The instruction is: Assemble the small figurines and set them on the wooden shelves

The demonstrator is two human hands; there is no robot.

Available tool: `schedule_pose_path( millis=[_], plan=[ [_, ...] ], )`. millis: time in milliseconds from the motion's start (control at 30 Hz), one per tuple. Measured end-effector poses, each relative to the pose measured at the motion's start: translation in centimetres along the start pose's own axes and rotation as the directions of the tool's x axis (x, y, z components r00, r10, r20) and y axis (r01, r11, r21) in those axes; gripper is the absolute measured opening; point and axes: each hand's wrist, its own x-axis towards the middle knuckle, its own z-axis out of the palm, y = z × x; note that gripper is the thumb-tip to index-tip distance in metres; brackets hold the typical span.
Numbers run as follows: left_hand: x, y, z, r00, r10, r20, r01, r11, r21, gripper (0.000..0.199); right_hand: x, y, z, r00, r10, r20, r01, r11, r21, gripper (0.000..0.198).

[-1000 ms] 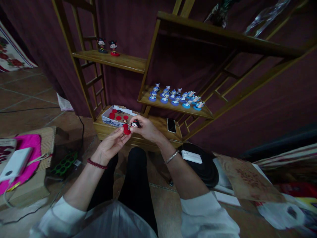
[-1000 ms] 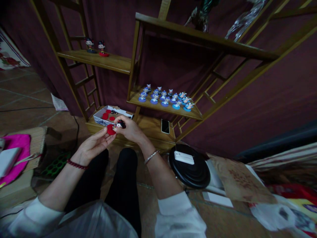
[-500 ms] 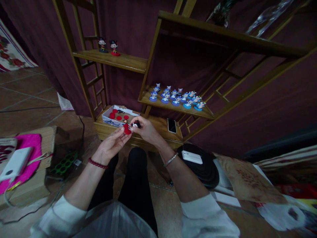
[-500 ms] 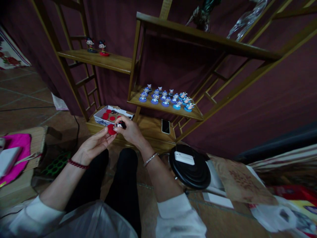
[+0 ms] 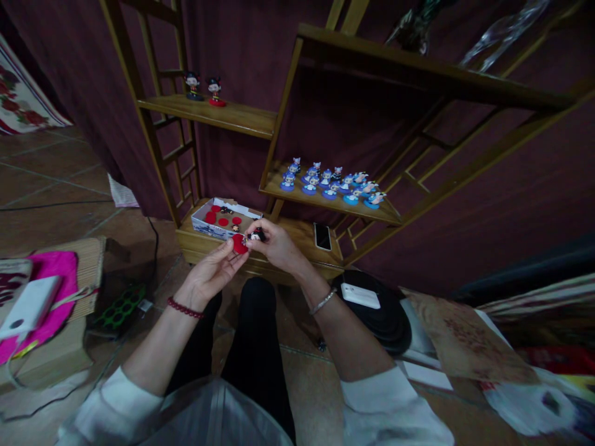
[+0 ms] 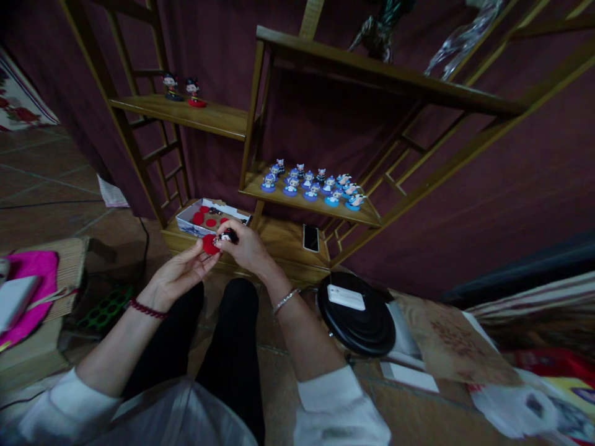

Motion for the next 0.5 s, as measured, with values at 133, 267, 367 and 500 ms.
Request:
schedule_pose_path(
  millis=[133, 267, 367, 500],
  plan=[
    [0.1, -0.1, 0.0, 1.000, 0.006, 0.019, -0.006, 1.000, 0.010, 0.015, -0.1, -0.6, -0.1, 0.999, -0.034, 0.013, 0.035, 0.997, -0.074, 0.013],
    [0.0, -0.2, 0.1, 1.000, 0.013, 0.019, -0.013, 1.000, 0.019, 0.015, -0.2, -1.8, -0.1, 0.998, -0.056, 0.003, 0.056, 0.979, -0.197, 0.012],
    [0.0, -0.3, 0.1, 1.000, 0.008, 0.012, -0.008, 1.000, 0.030, 0.015, -0.2, -2.4, -0.2, 0.996, -0.084, 0.031, 0.089, 0.957, -0.276, 0.013],
    [0.1, -0.6, -0.1, 1.000, 0.007, 0.006, -0.007, 1.000, 0.024, 0.013, -0.1, -2.5, -0.3, 0.990, -0.105, 0.092, 0.131, 0.926, -0.355, 0.014]
  ],
)
